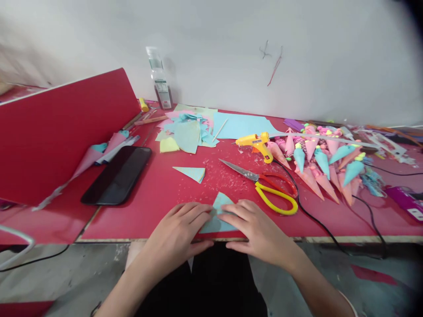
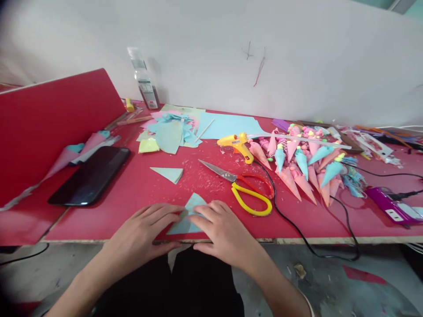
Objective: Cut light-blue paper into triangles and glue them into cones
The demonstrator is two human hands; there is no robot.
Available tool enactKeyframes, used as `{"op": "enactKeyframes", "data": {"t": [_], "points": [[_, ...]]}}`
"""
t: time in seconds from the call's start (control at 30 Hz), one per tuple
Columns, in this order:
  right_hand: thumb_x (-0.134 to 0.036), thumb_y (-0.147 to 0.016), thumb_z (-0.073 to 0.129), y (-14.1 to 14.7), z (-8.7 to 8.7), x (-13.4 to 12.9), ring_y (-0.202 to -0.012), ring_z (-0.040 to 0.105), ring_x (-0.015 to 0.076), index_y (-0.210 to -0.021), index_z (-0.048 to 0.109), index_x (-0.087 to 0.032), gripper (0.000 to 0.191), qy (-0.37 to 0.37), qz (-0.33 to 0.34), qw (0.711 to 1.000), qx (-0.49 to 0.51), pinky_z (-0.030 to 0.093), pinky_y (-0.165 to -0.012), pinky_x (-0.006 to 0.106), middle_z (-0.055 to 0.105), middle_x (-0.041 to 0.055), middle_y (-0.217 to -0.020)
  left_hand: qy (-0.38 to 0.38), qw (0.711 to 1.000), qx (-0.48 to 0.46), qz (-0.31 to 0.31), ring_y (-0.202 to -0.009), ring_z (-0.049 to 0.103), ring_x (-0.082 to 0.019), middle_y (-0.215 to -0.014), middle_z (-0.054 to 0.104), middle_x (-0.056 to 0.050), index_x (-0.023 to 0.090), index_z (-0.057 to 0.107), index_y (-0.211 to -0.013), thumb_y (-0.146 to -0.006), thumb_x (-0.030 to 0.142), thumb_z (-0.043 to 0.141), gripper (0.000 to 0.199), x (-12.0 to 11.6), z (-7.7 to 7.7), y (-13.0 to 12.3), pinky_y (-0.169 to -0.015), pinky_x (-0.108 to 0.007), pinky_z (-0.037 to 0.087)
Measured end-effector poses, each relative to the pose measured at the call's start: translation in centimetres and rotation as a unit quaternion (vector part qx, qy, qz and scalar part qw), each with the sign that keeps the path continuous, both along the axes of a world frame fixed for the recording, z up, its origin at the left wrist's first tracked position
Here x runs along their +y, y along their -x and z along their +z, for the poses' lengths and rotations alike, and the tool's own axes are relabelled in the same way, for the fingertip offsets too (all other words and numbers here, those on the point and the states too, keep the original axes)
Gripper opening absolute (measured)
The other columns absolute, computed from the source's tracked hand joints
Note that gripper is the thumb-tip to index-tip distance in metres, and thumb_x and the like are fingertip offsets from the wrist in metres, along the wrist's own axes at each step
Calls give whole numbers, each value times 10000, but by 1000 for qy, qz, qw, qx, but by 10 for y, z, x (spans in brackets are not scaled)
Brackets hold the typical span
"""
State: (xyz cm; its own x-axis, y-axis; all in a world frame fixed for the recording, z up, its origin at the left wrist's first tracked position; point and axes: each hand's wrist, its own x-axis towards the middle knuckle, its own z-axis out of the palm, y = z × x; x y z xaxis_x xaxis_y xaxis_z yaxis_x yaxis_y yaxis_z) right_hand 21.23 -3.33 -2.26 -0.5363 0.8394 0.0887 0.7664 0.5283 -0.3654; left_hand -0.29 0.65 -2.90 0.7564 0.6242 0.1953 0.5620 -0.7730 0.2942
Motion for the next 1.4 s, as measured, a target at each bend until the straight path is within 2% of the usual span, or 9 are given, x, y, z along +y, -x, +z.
{"op": "enactKeyframes", "data": {"t": [0.1,0.17,0.33,0.5,0.67,0.9,1.2,1.3,1.4], "points": [[-272,-752,620,0,-2,-3,-988,494,203,-1143,527,-236,403,14,-7,999,31,425,-863,352,557,49,-1067,-7,1000,3,-7,-931,552,-203,-980,621,-36,212,541,-985,-748,299,623,266,-2,2,0,-817,-336,430],[-246,-762,600,0,-2,-5,-969,513,187,-1130,540,-231,374,18,-7,998,59,441,-844,328,558,52,-1056,-19,1000,9,-4,-860,562,-200,-920,620,-35,201,550,-939,-753,312,616,226,-5,2,-3,-754,-327,446],[-186,-815,510,-1,-3,-1,-925,539,154,-1031,601,-219,236,10,-8,995,96,450,-821,287,591,41,-1006,-59,997,29,41,-700,555,-188,-762,595,-25,183,564,-785,-793,302,561,120,-11,1,-10,-597,-297,438],[-210,-841,507,0,-5,7,-867,555,145,-893,635,-216,138,-6,-20,994,111,454,-763,280,617,33,-943,-60,997,12,56,-644,552,-154,-742,594,-6,195,573,-737,-841,265,487,152,-11,-5,-7,-581,-273,416],[-285,-854,498,3,-5,12,-801,553,134,-720,613,-184,203,14,-31,991,130,435,-717,260,610,26,-852,-45,994,-48,84,-671,561,-146,-765,614,8,205,574,-715,-864,296,456,211,-12,-13,-3,-600,-271,406],[-268,-841,518,9,-10,16,-710,521,116,-683,534,-176,183,25,-95,987,124,411,-648,233,551,5,-766,-25,986,-81,145,-601,519,-116,-685,573,-4,175,535,-632,-854,326,462,278,-15,-17,-7,-570,-238,397],[-243,-853,486,14,-13,16,-753,509,145,-746,524,-176,132,3,-126,990,58,411,-673,256,531,29,-798,22,980,-30,195,-638,533,-140,-773,556,-7,185,511,-669,-847,336,459,239,-16,-12,-8,-568,-256,399],[-229,-856,478,16,-12,16,-758,506,148,-752,521,-176,124,-6,-124,991,45,408,-667,255,527,32,-801,40,981,-12,190,-657,549,-146,-848,569,-8,201,538,-760,-853,308,448,168,-14,-7,-3,-572,-259,410],[-223,-857,467,16,-12,16,-760,504,146,-748,516,-178,128,-7,-121,992,43,405,-660,250,523,32,-806,60,985,6,159,-720,569,-158,-909,572,-7,225,540,-878,-856,253,438,108,-12,-4,2,-596,-260,425]]}}
